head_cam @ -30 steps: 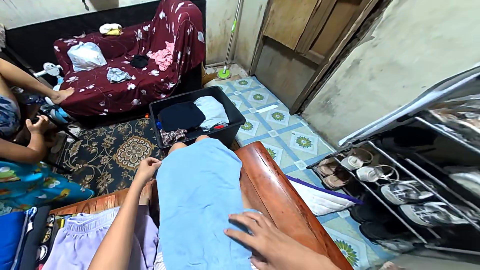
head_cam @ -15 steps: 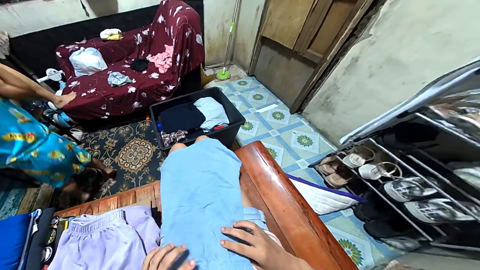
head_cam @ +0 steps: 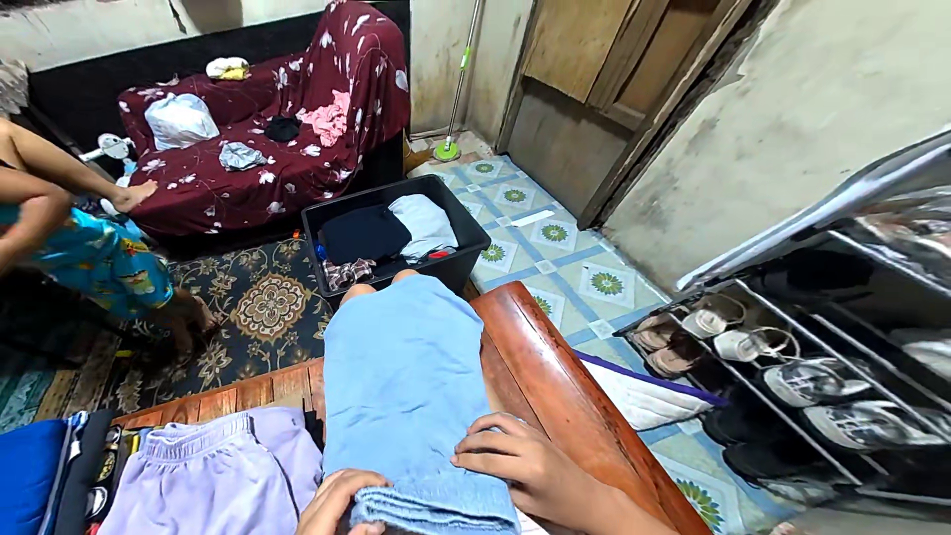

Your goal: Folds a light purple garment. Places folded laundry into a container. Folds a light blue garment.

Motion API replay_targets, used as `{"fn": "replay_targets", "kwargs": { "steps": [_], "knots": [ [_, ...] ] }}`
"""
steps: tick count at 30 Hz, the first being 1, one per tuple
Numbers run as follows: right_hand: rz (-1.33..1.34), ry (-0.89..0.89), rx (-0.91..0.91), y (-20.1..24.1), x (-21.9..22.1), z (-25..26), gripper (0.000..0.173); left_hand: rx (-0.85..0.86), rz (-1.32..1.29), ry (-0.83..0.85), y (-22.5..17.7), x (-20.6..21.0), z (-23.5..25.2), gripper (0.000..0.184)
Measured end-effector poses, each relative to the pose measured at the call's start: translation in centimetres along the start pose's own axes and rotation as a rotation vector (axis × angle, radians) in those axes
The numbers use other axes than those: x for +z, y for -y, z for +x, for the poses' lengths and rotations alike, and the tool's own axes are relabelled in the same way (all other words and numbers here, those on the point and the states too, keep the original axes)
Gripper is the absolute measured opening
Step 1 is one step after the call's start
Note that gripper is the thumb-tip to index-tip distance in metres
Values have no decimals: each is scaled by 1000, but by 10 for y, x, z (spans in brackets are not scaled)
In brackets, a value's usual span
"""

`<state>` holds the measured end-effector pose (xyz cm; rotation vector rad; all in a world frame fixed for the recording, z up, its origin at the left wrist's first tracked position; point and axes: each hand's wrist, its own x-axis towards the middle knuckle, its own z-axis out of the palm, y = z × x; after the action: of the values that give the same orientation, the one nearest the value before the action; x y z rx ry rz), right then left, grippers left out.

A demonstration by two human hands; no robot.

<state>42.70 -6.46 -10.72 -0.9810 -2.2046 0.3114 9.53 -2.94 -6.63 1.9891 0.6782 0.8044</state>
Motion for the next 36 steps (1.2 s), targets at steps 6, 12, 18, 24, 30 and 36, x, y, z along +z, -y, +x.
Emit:
{"fn": "replay_targets", "kwargs": {
  "steps": [6, 12, 18, 24, 30, 36],
  "knots": [
    [293, -54, 145, -12, -12, 29, 38, -81, -77, -333, 11, -3, 60, 42],
    [442, -158, 598, -45, -19, 81, 26, -446, -130, -352, 34, -30, 142, 33],
    [634, -191, 813, -91, -8, 130, 24, -682, -74, -337, 86, -47, 201, 44],
    [370, -73, 758, -131, -10, 148, 25, -776, 36, -343, 115, -47, 223, 53],
    [167, -20, 772, -148, -11, 162, 30, -761, 222, -342, 125, -45, 238, 58],
    [70, 26, 832, -162, -2, 161, 35, -768, 336, -298, 131, -43, 246, 60]
  ]
}}
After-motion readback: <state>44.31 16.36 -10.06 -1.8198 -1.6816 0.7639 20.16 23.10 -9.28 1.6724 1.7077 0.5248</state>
